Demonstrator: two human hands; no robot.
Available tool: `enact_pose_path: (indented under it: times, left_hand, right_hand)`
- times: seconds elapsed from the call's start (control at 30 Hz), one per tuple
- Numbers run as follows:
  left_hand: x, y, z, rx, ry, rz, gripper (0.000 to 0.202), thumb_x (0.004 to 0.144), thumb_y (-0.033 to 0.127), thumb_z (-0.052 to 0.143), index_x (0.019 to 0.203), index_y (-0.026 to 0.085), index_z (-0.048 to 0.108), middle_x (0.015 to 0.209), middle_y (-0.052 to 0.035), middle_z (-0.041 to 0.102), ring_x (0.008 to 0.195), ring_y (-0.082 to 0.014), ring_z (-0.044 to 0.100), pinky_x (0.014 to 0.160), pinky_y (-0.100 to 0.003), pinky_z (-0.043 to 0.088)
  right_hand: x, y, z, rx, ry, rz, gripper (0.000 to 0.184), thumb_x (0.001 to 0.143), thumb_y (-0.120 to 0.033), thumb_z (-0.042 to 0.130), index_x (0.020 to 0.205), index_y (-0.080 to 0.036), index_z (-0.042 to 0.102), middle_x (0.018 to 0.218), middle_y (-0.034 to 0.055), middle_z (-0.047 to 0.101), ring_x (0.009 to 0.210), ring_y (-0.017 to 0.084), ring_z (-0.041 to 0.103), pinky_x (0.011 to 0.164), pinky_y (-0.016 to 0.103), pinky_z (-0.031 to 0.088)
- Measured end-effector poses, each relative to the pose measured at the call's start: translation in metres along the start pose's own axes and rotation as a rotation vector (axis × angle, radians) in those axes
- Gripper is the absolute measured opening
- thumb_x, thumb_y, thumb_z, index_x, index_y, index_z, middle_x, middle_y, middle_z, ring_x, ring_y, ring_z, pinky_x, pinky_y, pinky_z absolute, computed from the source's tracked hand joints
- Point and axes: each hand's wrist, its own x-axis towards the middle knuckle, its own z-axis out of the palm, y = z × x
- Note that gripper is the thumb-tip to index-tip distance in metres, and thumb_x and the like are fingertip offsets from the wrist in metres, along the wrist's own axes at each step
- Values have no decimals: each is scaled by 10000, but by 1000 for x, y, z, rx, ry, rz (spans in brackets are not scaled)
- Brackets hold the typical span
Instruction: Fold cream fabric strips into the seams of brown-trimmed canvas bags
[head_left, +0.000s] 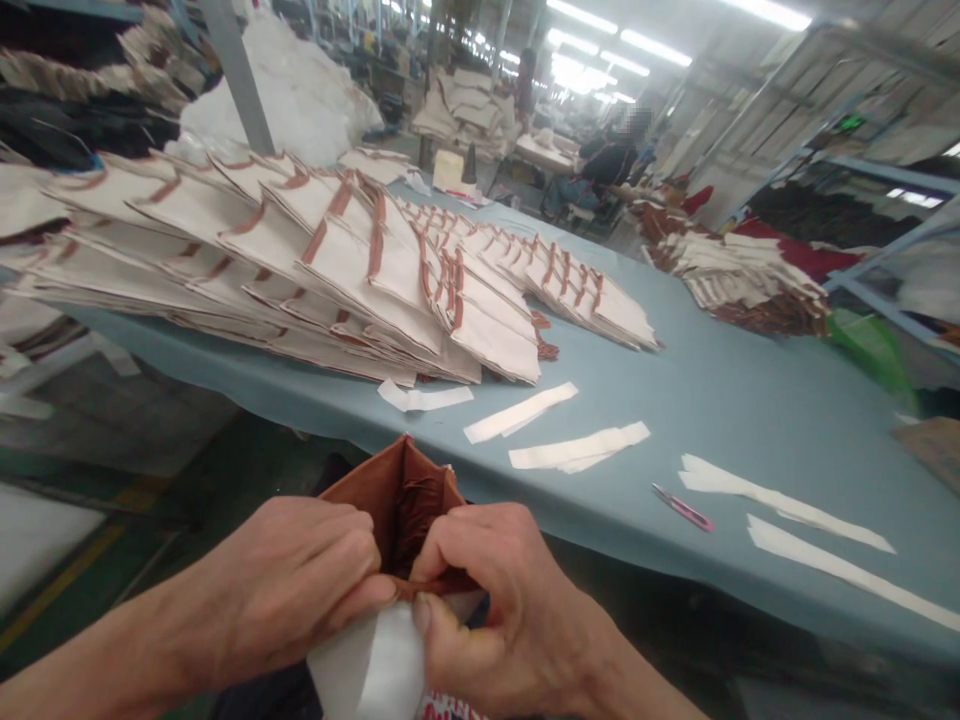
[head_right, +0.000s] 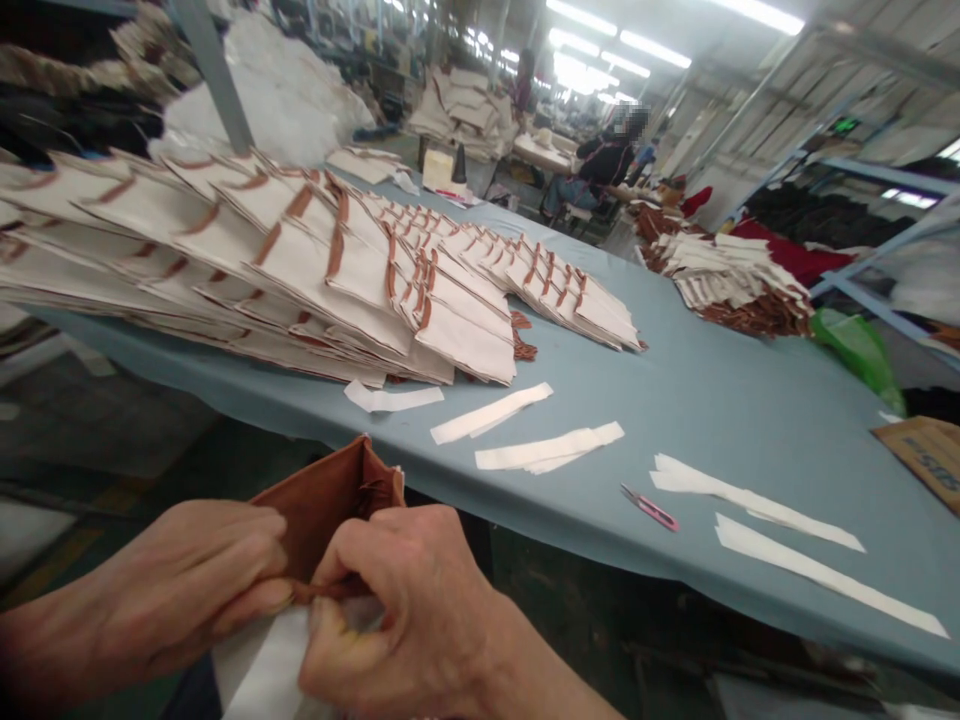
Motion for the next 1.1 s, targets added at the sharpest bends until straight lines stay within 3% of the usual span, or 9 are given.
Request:
enact_pose_path:
  times: [0.17, 0.37, 0.57, 0.67, 0.83, 0.97, 1.1]
  left_hand:
    - [5, 5, -11, -163, -171, -123, 430, 1201, 280, 337, 816, 250, 525, 697, 59, 609, 569, -128, 561, 570, -276, 391]
    - [14, 11, -18, -330, -296, -366, 360, 1150, 256, 471, 833, 248, 641, 829, 42, 738, 741, -152, 658, 719, -247, 446]
    - [27, 1, -6, -769, -508, -635, 522, 1110, 498, 581, 701, 221, 412, 684, 68, 361, 619, -119, 344, 547, -266, 259]
    - [31, -2, -3, -916, -529, -657, 527, 1109, 569, 541, 729, 226, 412, 725, 58, 359, 657, -131, 330, 574, -263, 283]
    - [27, -3, -2, -822, -537, -630, 534, 1127, 533, 520, 711, 226, 386, 699, 65, 328, 620, -121, 311, 538, -254, 257]
    - [11, -2, 1, -659, -449, -550, 551, 1128, 527, 506, 685, 216, 398, 650, 80, 329, 574, -104, 344, 533, -256, 255]
    - [4, -2, -1, -542, -425, -529, 529, 1113, 494, 537, 676, 209, 449, 631, 85, 388, 573, -99, 382, 560, -258, 269]
  right_hand:
    - [3, 3, 1, -60, -2, -51, 162, 811, -162, 640, 742, -241, 517, 633, -52, 579, 577, 126, 467, 616, 284, 345]
    - [5, 8, -2, -184, 24, -160, 190, 841, -179, 604, 751, -259, 457, 623, -44, 573, 577, 148, 477, 603, 308, 330]
    - [0, 22, -5, -142, 85, -215, 146, 871, -190, 580, 783, -253, 482, 647, -55, 580, 565, 125, 495, 585, 271, 346]
    - [-1, 25, -5, -66, 92, -221, 155, 876, -204, 590, 786, -256, 475, 630, -71, 562, 536, 109, 472, 560, 248, 346]
    - [-3, 31, -2, -40, 63, -194, 136, 870, -245, 609, 793, -253, 498, 641, -65, 575, 565, 114, 524, 563, 244, 352]
    - [-5, 35, -6, 22, -25, -166, 148, 925, -303, 639, 814, -241, 563, 684, -52, 621, 606, 118, 565, 614, 248, 378]
    - [-4, 35, -13, -36, -68, -162, 325, 1018, -249, 495, 707, -246, 399, 611, -56, 495, 559, 113, 441, 590, 289, 297]
